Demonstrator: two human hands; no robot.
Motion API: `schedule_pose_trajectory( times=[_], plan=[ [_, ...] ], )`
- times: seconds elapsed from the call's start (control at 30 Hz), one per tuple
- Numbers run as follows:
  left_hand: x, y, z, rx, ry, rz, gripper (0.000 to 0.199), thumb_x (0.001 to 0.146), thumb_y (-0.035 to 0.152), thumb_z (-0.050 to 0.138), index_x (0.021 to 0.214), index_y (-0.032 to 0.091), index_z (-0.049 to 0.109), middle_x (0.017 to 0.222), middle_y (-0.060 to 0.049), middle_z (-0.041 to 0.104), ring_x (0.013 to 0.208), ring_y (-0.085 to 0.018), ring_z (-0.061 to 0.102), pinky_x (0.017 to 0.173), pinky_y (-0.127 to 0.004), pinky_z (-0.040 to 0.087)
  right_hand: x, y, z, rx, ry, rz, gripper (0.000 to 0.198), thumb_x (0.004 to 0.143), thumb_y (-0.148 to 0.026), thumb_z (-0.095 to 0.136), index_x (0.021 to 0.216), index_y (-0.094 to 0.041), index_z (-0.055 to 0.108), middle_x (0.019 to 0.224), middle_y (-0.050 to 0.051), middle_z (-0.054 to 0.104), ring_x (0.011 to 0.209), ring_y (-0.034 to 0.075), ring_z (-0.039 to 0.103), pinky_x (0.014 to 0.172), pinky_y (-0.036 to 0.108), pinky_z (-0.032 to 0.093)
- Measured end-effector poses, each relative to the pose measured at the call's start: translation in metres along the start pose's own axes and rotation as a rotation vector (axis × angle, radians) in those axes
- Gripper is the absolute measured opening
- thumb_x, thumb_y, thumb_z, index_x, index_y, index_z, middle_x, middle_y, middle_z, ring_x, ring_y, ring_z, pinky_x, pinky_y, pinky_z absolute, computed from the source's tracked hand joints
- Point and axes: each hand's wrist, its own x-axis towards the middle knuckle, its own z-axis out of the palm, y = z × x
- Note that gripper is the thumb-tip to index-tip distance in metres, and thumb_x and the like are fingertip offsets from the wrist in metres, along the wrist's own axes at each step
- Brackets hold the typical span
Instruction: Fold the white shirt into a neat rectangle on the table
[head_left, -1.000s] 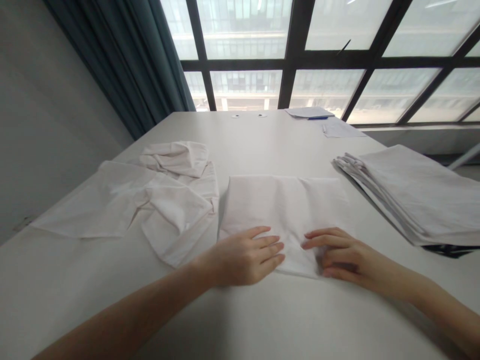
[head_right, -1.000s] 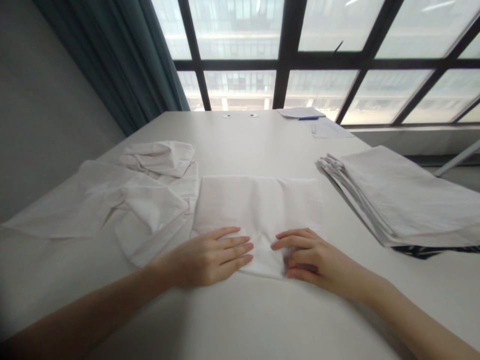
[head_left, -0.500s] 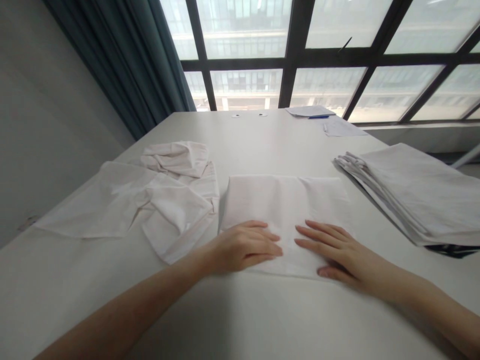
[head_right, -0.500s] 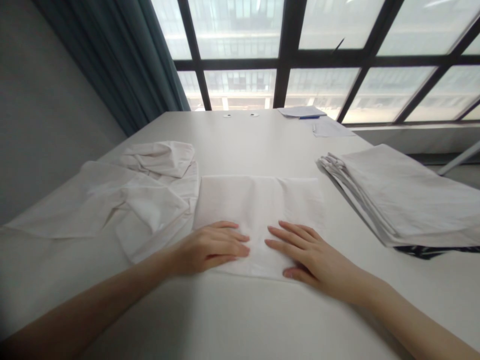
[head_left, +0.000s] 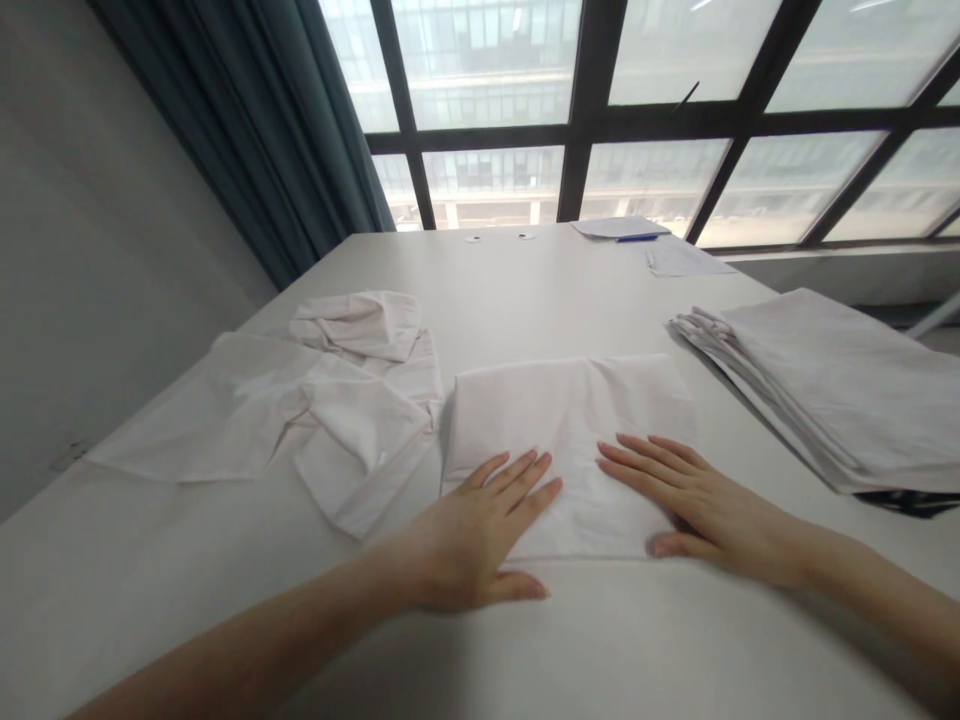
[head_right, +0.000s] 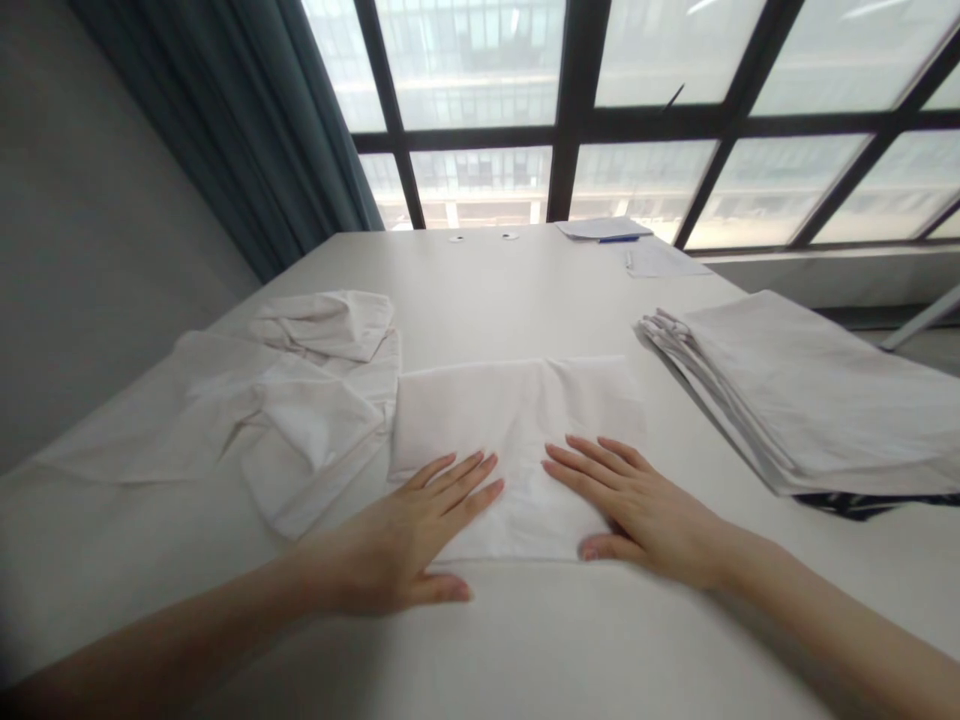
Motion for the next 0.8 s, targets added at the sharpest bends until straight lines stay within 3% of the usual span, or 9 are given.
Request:
schedule_pose_trajectory(
  times=[0.13,0.23,0.3,0.37,0.43,0.5,0.57,0.7,0.8],
  plan=[
    [-0.007,0.004,-0.002,-0.125,-0.024,-0.036,0.085,0.09,0.058,0.053,0.153,0.013,0.02,0.16,-0.016,0.012,0.149,-0.027,0.005,0.121,-0.047,0.008,0.013,0.0,-0.011,0.09,0.113,0.035,0.051,0.095,-0.042,0.052,0.144,-0.03,0.045,0.145,0.008,0.051,0.136,0.029,0.043,0.108,0.053,0.037],
    [-0.008,-0.003,-0.004,-0.317,0.054,-0.042,0.067,0.096,0.048,0.046,0.151,0.014,0.028,0.158,-0.014,0.025,0.148,-0.025,0.018,0.121,-0.045,0.016,0.034,-0.006,-0.016,0.127,0.25,0.03,0.029,0.098,-0.03,0.047,0.12,-0.025,0.065,0.125,0.01,0.065,0.119,0.025,0.058,0.1,0.044,0.046],
    [-0.009,-0.014,-0.009,-0.457,0.242,-0.027,0.048,0.099,0.039,0.042,0.141,0.017,0.045,0.147,-0.012,0.046,0.139,-0.024,0.038,0.115,-0.041,0.031,0.051,-0.013,-0.014,0.136,0.294,-0.019,0.027,0.098,-0.025,0.046,0.115,-0.023,0.066,0.122,0.01,0.066,0.115,0.023,0.059,0.098,0.042,0.047],
    [-0.01,-0.03,-0.018,-0.558,0.521,-0.037,0.033,0.098,0.032,0.042,0.121,0.017,0.06,0.125,-0.01,0.064,0.117,-0.021,0.059,0.096,-0.034,0.051,0.066,-0.021,-0.011,0.139,0.296,-0.073,0.027,0.098,-0.024,0.047,0.12,-0.022,0.063,0.126,0.01,0.065,0.119,0.023,0.056,0.101,0.042,0.045],
    [-0.009,-0.051,-0.03,-0.591,0.812,-0.1,0.025,0.095,0.025,0.044,0.109,0.017,0.063,0.108,-0.008,0.067,0.096,-0.018,0.065,0.069,-0.026,0.056,0.08,-0.032,-0.008,0.151,0.261,-0.12,0.03,0.099,-0.026,0.047,0.126,-0.021,0.059,0.131,0.009,0.062,0.126,0.022,0.052,0.106,0.042,0.042],
    [-0.007,-0.075,-0.045,-0.511,1.036,-0.156,0.024,0.087,0.018,0.047,0.105,0.017,0.062,0.111,-0.008,0.063,0.096,-0.018,0.062,0.063,-0.023,0.053,0.091,-0.043,-0.006,0.162,0.214,-0.169,0.032,0.1,-0.028,0.046,0.129,-0.021,0.058,0.135,0.007,0.06,0.13,0.021,0.048,0.109,0.041,0.038],
    [-0.003,-0.099,-0.058,-0.382,0.922,-0.163,0.031,0.079,0.015,0.051,0.108,0.017,0.062,0.12,-0.009,0.059,0.111,-0.021,0.057,0.078,-0.027,0.054,0.099,-0.053,-0.006,0.164,0.171,-0.226,0.035,0.101,-0.028,0.043,0.133,-0.02,0.055,0.14,0.006,0.056,0.133,0.019,0.045,0.113,0.04,0.033],
    [0.011,-0.132,-0.069,-0.313,0.45,-0.093,0.054,0.076,0.023,0.06,0.13,0.017,0.053,0.135,-0.011,0.055,0.127,-0.024,0.05,0.106,-0.039,0.042,0.107,-0.064,-0.003,0.144,0.07,-0.297,0.041,0.104,-0.026,0.034,0.142,-0.023,0.046,0.151,0.003,0.044,0.141,0.018,0.033,0.118,0.04,0.022],
    [0.024,-0.142,-0.063,-0.31,0.336,-0.075,0.052,0.08,0.023,0.058,0.131,0.014,0.053,0.136,-0.012,0.056,0.124,-0.022,0.054,0.109,-0.036,0.039,0.107,-0.062,0.001,0.141,-0.022,-0.326,0.043,0.104,-0.027,0.03,0.146,-0.026,0.042,0.153,0.001,0.04,0.144,0.019,0.028,0.119,0.044,0.016]
  ],
)
